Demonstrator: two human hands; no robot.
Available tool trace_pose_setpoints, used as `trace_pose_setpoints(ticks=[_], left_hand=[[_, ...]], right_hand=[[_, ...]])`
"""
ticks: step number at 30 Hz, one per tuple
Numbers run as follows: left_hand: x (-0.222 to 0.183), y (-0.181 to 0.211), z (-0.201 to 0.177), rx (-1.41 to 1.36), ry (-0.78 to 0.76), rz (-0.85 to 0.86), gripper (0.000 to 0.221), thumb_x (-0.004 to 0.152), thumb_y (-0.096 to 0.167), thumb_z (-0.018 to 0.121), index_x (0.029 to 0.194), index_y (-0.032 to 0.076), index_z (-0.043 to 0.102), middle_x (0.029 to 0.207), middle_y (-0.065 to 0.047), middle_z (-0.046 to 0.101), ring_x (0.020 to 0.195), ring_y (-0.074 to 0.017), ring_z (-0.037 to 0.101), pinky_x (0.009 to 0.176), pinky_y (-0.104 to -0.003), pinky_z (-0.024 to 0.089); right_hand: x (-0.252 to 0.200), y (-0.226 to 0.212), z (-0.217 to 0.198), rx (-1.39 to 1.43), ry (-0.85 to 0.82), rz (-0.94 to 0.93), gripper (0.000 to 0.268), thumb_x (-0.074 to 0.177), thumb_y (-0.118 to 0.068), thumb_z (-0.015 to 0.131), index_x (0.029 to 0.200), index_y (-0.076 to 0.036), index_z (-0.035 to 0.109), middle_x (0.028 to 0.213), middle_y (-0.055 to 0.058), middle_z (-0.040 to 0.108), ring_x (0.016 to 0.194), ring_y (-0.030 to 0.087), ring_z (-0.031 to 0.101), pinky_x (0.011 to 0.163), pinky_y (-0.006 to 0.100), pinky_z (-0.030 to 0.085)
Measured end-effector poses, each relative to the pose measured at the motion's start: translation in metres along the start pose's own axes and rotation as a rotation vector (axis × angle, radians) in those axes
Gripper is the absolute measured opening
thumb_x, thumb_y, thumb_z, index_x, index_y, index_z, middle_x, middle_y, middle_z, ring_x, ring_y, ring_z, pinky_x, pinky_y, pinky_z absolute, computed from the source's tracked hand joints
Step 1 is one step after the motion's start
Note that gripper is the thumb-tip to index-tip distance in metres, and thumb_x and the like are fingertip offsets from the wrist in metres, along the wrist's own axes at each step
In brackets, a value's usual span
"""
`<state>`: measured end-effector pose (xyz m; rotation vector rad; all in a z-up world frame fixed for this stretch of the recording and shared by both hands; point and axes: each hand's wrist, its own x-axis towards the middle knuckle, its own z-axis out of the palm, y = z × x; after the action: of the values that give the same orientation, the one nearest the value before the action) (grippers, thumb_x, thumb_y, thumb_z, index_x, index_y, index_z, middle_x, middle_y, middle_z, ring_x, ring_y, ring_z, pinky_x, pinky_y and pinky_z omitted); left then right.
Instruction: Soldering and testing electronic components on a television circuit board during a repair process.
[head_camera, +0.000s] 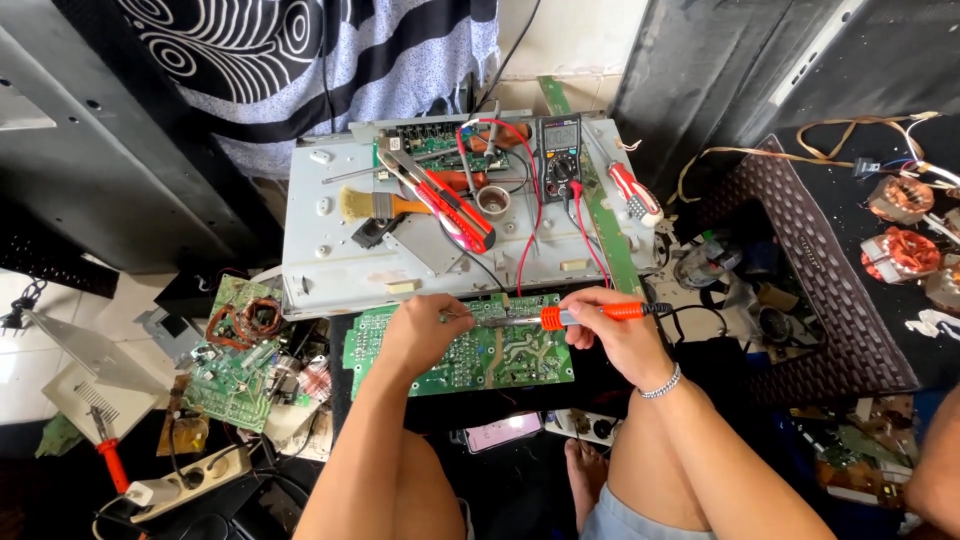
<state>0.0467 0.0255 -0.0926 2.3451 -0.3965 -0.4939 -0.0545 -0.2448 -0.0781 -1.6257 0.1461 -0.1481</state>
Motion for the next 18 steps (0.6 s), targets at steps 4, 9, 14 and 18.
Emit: trace_pose_setpoints(ticks=[4, 9, 14, 18], left_hand=[[-0.0005, 0.0009, 0.0017, -0.005, 0.006, -0.006, 0.029, 0.083, 0.041, 0.076, 0.104, 0.021, 0.082, 0.096, -0.003, 0.081, 0.101, -0.0344, 0.074, 0.091, -0.047, 0.057], [0.0000, 0.0022, 0.0014, -0.009, 0.012, -0.006, 0.029, 0.083, 0.040, 0.076, 0.104, 0.020, 0.081, 0.096, -0.004, 0.081, 0.102, -0.0352, 0.074, 0.092, -0.047, 0.057], [-0.0001, 0.0042, 0.0011, 0.005, 0.006, -0.008, 0.028, 0.084, 0.039, 0.075, 0.103, 0.020, 0.081, 0.096, -0.004, 0.081, 0.102, -0.0350, 0.074, 0.092, -0.047, 0.057], [-0.0006, 0.0043, 0.0021, 0.019, 0.012, -0.005, 0.028, 0.084, 0.039, 0.074, 0.104, 0.020, 0.081, 0.095, -0.003, 0.081, 0.101, -0.0348, 0.074, 0.091, -0.048, 0.057]], right_hand=[[-0.0001, -0.0011, 0.0003, 0.004, 0.002, -0.005, 0.021, 0.091, -0.008, 0.066, 0.099, 0.011, 0.071, 0.058, 0.024, 0.070, 0.049, 0.022, 0.068, 0.047, 0.030, 0.058], [0.0000, -0.0016, 0.0005, 0.007, 0.006, -0.003, 0.021, 0.091, -0.007, 0.067, 0.099, 0.011, 0.071, 0.059, 0.024, 0.070, 0.049, 0.022, 0.069, 0.047, 0.029, 0.058], [-0.0011, -0.0034, 0.0011, 0.008, 0.006, -0.005, 0.021, 0.091, -0.007, 0.067, 0.098, 0.012, 0.071, 0.059, 0.024, 0.070, 0.049, 0.022, 0.069, 0.047, 0.029, 0.058], [-0.0017, -0.0039, 0.0002, 0.004, 0.007, -0.005, 0.020, 0.091, -0.007, 0.067, 0.098, 0.012, 0.071, 0.058, 0.024, 0.070, 0.048, 0.023, 0.069, 0.047, 0.029, 0.058]])
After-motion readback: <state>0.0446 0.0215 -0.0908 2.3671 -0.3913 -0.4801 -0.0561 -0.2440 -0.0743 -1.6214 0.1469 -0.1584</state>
